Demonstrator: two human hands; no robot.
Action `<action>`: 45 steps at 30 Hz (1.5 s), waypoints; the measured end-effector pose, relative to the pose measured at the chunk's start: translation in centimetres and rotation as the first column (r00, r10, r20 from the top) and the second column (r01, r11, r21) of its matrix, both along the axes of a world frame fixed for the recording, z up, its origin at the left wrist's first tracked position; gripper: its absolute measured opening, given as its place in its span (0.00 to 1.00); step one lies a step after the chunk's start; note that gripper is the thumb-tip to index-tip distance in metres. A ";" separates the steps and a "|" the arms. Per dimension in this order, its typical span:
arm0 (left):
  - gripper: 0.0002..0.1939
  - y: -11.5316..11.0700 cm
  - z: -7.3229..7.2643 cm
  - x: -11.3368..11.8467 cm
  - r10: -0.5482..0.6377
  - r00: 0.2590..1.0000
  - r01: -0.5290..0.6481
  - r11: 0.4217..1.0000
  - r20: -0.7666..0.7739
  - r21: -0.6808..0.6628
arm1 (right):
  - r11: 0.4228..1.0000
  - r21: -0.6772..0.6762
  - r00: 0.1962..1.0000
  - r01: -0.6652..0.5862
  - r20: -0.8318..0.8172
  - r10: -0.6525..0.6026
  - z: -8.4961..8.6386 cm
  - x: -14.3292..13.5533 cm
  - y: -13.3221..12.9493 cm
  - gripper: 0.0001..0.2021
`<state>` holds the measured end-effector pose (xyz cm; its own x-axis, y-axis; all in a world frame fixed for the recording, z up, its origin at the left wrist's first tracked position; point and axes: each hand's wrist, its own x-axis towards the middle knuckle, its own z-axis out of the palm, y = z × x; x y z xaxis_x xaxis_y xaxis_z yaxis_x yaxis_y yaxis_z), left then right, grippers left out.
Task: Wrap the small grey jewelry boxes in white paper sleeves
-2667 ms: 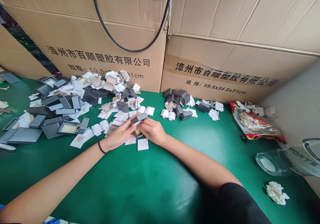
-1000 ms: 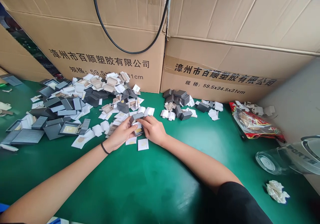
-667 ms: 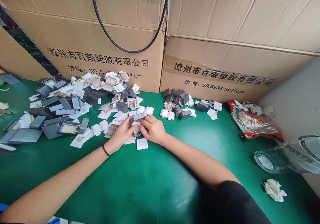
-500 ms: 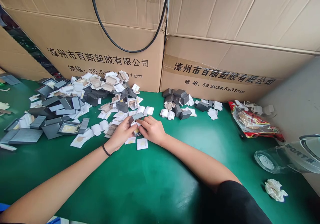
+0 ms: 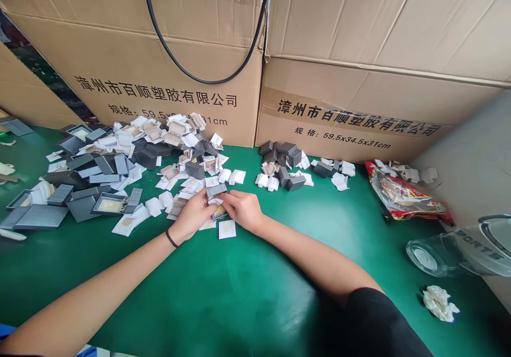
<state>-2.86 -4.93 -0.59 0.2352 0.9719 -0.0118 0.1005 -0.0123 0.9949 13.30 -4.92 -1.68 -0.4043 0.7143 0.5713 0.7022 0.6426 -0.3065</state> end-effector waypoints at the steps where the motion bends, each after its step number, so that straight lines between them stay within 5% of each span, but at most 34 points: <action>1: 0.22 0.0 0.0 0.0 0.002 1.000 -0.002 1.000 0.000 -0.004 | 1.000 0.014 1.000 0.004 0.014 -0.004 -0.1 0.0 0.0 0.13; 9: 0.23 0.2 0.1 0.1 -0.008 0.999 0.012 0.996 0.042 -0.090 | 0.960 0.280 0.994 -0.030 0.111 -0.002 -0.2 0.6 0.6 0.12; 16: 0.21 0.1 0.0 0.1 0.001 0.994 0.008 0.997 0.112 -0.078 | 0.982 0.135 0.991 -0.132 -0.016 0.135 0.5 0.3 0.1 0.15; 27: 0.17 0.1 0.2 0.0 0.015 0.999 -0.009 0.990 0.044 -0.140 | 0.973 0.229 0.999 -0.010 0.054 -0.003 -0.2 0.2 0.7 0.10; 34: 0.17 -0.1 0.6 0.2 0.045 0.997 -0.031 0.980 0.067 -0.197 | 0.898 0.440 0.994 -0.004 0.103 -0.047 0.4 0.3 0.6 0.09; 45: 0.21 0.1 0.5 0.0 0.066 0.990 -0.038 0.976 0.125 -0.212 | 0.975 0.222 0.991 -0.030 0.136 -0.001 0.3 0.1 0.7 0.13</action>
